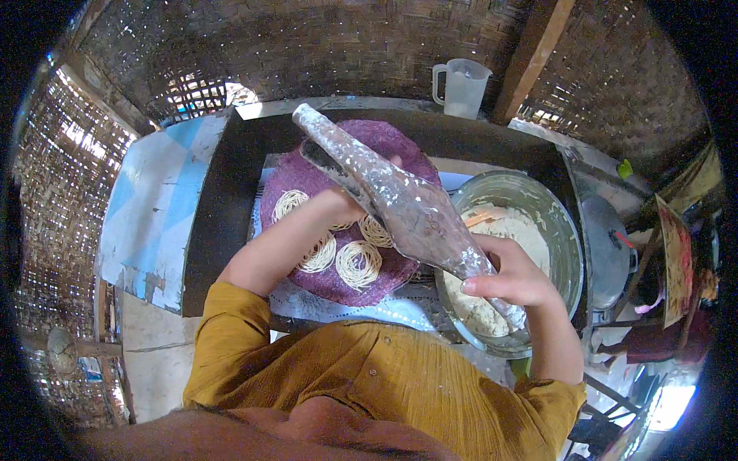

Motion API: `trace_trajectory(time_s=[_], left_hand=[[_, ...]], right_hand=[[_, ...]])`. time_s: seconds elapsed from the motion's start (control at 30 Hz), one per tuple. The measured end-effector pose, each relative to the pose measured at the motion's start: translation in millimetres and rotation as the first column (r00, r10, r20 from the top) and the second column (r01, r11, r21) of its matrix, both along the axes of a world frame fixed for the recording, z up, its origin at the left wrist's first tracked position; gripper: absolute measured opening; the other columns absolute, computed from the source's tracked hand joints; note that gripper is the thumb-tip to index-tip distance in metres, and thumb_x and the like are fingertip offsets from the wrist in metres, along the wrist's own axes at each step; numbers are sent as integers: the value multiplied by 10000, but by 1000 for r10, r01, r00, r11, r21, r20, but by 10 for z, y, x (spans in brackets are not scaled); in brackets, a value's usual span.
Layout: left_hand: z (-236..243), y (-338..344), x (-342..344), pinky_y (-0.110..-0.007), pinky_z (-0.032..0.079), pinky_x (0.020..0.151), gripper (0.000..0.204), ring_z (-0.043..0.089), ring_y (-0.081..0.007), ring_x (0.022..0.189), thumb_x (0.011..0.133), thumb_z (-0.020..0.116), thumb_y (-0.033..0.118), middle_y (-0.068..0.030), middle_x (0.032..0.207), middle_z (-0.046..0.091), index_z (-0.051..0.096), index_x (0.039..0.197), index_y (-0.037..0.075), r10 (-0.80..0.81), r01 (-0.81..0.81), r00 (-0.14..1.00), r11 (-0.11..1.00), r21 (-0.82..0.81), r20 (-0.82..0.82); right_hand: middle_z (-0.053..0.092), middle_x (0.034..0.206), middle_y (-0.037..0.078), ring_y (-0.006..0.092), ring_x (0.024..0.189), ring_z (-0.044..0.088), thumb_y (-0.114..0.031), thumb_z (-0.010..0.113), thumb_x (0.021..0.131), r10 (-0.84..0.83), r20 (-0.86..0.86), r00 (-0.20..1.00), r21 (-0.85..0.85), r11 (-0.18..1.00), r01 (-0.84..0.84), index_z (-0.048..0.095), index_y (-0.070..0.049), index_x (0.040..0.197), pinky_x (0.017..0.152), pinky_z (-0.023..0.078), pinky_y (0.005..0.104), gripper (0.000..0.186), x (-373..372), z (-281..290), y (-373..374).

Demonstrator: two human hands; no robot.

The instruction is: The person uses a spoon to fill a wooden squeeze tool with dough from a bowl and then pipes circular patterns onto a tray, repeating this multiple times after repositioning the tray.

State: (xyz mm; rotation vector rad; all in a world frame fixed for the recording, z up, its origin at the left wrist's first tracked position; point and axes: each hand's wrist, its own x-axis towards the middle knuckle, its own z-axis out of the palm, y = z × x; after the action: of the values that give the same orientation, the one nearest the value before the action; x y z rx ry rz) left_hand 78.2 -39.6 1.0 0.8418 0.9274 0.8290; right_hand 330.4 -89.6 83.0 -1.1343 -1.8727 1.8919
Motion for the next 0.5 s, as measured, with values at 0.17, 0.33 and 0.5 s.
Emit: trace_trajectory(time_s=[0.17, 0.33, 0.5], left_hand=[[-236, 41, 91, -400, 327, 901, 526, 447, -246, 1030, 856, 233, 474, -116, 973, 550, 469, 1119, 84, -52, 65, 990, 992, 104, -128], [-354, 108, 112, -411, 307, 899, 503, 416, -263, 1060, 841, 273, 446, -125, 1025, 530, 466, 1130, 82, -105, 150, 954, 978, 145, -281], [-539, 168, 53, -421, 287, 896, 486, 384, -280, 1090, 827, 313, 418, -133, 1076, 510, 463, 1141, 80, -103, 298, 784, 927, 226, -612]], right_hand=[[535, 1056, 121, 175, 973, 483, -253, 720, 573, -16, -45, 999, 22, 1000, 17, 448, 90, 1137, 874, 345, 291, 714, 19, -58, 8], [538, 1050, 124, 174, 965, 486, -269, 718, 573, -39, -26, 999, 114, 993, 41, 457, 84, 1129, 870, 347, 290, 709, 80, -141, 32], [551, 780, 40, 103, 668, 516, -358, 698, 528, -160, -76, 984, 165, 971, 171, 497, 55, 1080, 590, 422, 225, 718, 67, -304, 75]])
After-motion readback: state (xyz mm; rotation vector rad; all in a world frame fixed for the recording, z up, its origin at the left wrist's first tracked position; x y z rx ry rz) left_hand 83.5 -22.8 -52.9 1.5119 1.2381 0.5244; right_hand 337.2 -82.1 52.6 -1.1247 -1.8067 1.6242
